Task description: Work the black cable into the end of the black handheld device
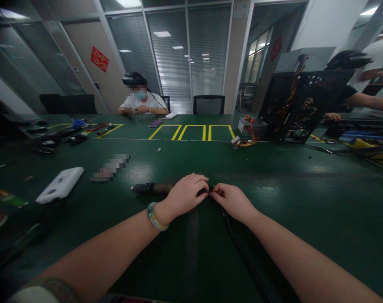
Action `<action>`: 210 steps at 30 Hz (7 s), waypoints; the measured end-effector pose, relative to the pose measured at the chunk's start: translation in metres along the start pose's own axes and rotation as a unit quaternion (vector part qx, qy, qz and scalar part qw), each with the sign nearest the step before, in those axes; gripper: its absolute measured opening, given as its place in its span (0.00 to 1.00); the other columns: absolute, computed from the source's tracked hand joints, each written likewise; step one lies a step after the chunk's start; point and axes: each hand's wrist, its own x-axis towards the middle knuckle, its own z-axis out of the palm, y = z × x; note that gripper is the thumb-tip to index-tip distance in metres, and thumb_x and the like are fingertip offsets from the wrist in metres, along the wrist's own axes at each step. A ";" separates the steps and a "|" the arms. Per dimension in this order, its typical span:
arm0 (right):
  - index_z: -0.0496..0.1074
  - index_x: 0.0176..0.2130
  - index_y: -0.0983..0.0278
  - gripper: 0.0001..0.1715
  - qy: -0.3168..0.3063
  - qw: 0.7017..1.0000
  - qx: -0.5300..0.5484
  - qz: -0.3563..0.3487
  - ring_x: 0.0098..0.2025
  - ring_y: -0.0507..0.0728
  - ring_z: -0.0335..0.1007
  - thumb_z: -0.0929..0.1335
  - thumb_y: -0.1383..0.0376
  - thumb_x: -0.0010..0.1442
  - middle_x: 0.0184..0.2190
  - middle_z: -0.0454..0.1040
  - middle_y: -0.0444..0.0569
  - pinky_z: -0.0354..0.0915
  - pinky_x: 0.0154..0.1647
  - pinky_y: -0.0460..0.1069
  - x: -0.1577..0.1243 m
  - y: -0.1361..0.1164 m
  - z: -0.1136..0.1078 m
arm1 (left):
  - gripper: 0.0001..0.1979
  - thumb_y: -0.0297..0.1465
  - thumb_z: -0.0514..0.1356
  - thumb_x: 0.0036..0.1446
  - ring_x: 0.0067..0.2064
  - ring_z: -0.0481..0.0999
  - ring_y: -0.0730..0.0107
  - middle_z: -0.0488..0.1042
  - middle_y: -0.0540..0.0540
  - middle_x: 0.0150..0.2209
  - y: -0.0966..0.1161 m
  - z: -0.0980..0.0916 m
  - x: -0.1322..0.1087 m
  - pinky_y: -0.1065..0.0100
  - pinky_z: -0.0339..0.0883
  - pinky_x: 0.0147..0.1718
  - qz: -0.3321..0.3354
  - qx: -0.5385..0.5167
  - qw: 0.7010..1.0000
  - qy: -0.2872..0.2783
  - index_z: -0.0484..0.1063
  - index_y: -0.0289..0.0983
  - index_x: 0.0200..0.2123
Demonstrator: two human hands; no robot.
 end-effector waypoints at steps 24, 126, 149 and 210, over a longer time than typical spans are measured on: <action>0.74 0.35 0.61 0.14 0.005 1.000 -0.012 0.008 0.29 0.53 0.69 0.64 0.55 0.61 0.29 0.76 0.43 0.57 0.28 0.46 -0.001 -0.001 -0.001 | 0.07 0.32 0.57 0.60 0.45 0.71 0.66 0.70 0.47 0.43 0.002 -0.003 0.000 0.62 0.66 0.45 -0.006 -0.011 1.000 -0.020 0.67 0.38 0.41; 0.75 0.34 0.61 0.12 0.032 0.998 -0.045 0.021 0.28 0.53 0.70 0.64 0.59 0.61 0.28 0.77 0.44 0.57 0.26 0.46 0.002 -0.006 0.001 | 0.06 0.30 0.56 0.61 0.43 0.71 0.66 0.71 0.46 0.40 0.001 0.003 0.002 0.63 0.66 0.43 0.006 0.004 0.999 -0.043 0.69 0.36 0.40; 0.75 0.35 0.61 0.12 0.015 1.000 -0.022 0.015 0.29 0.54 0.71 0.65 0.58 0.60 0.29 0.77 0.44 0.59 0.28 0.46 0.002 -0.003 0.000 | 0.03 0.29 0.57 0.60 0.40 0.72 0.67 0.72 0.48 0.37 0.000 -0.001 0.003 0.64 0.65 0.41 0.007 0.001 0.999 -0.038 0.69 0.37 0.38; 0.75 0.34 0.60 0.12 0.020 1.000 -0.020 0.004 0.28 0.53 0.70 0.65 0.57 0.60 0.28 0.77 0.43 0.57 0.27 0.46 0.002 0.000 0.000 | 0.06 0.30 0.58 0.59 0.45 0.71 0.64 0.71 0.47 0.42 0.002 0.001 0.001 0.60 0.64 0.47 -0.008 0.005 1.000 -0.010 0.67 0.37 0.40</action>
